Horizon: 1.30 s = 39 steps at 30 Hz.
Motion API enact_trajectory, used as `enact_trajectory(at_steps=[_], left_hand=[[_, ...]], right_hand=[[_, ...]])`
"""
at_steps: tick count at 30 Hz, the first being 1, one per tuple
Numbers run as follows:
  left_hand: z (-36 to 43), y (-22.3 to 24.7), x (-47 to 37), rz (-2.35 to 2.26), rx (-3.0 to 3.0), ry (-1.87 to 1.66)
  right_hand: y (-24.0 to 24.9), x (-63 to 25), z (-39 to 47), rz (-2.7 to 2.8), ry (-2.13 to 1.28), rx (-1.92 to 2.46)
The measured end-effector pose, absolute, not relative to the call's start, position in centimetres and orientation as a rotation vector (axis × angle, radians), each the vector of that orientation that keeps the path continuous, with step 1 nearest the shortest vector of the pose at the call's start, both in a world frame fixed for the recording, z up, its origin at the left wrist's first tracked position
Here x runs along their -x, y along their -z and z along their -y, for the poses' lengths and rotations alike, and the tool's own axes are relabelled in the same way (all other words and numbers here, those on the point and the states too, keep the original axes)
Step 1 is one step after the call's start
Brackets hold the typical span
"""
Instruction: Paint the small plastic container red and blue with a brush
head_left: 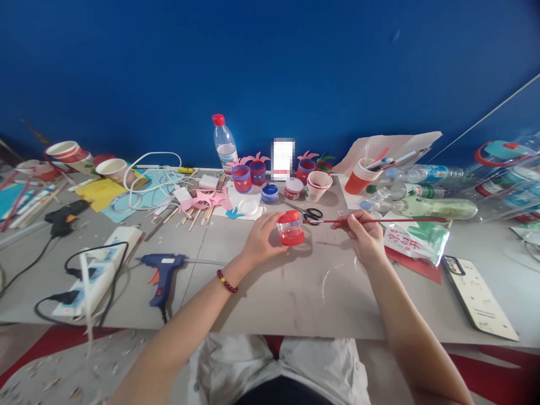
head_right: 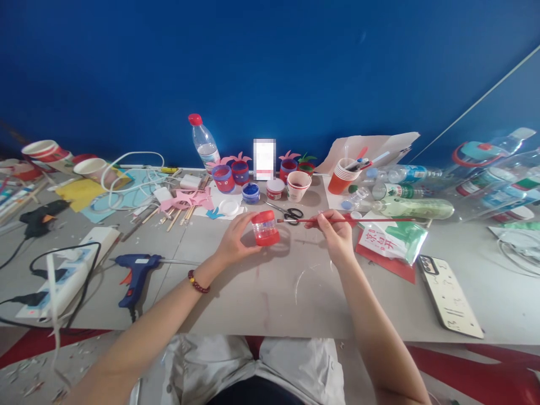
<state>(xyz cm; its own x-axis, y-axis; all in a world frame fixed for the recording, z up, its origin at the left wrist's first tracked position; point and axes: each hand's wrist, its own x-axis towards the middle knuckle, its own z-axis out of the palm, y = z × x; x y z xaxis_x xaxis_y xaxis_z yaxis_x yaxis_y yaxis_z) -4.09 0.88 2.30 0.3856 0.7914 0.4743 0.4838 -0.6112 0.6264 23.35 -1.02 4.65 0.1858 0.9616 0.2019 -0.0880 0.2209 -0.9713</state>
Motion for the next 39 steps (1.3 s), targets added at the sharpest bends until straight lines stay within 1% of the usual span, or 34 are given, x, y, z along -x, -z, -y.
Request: enact_trajectory(at_steps=[6, 22, 25, 28, 32, 39], left_hand=[[-0.9, -2.1, 4.1, -1.101, -2.312, -1.092], [-1.0, -2.2, 4.1, -1.115, -2.320, -1.145], [-1.0, -2.2, 4.1, -1.102, -2.361, -1.152], [-0.9, -2.1, 4.0, -1.136, -2.378, -1.160], [-0.9, -2.1, 3.9, -1.112, -2.413, -1.186], [-0.8, -2.0, 3.7, -1.019, -2.498, -1.175]], right_hand=[[-4.6, -21.9, 1.7, 1.184, -1.051, 1.045], [-5.4, -22.4, 1.2, 1.327, -0.758, 1.168], [-5.1, -22.8, 1.1, 1.256, -0.780, 1.175], [-4.5, -22.9, 1.2, 1.202, -0.838, 1.086], [-4.3, -22.4, 1.5, 1.257, -0.918, 1.024], [-5.3, -20.7, 2.1, 1.332, -0.910, 1.040]])
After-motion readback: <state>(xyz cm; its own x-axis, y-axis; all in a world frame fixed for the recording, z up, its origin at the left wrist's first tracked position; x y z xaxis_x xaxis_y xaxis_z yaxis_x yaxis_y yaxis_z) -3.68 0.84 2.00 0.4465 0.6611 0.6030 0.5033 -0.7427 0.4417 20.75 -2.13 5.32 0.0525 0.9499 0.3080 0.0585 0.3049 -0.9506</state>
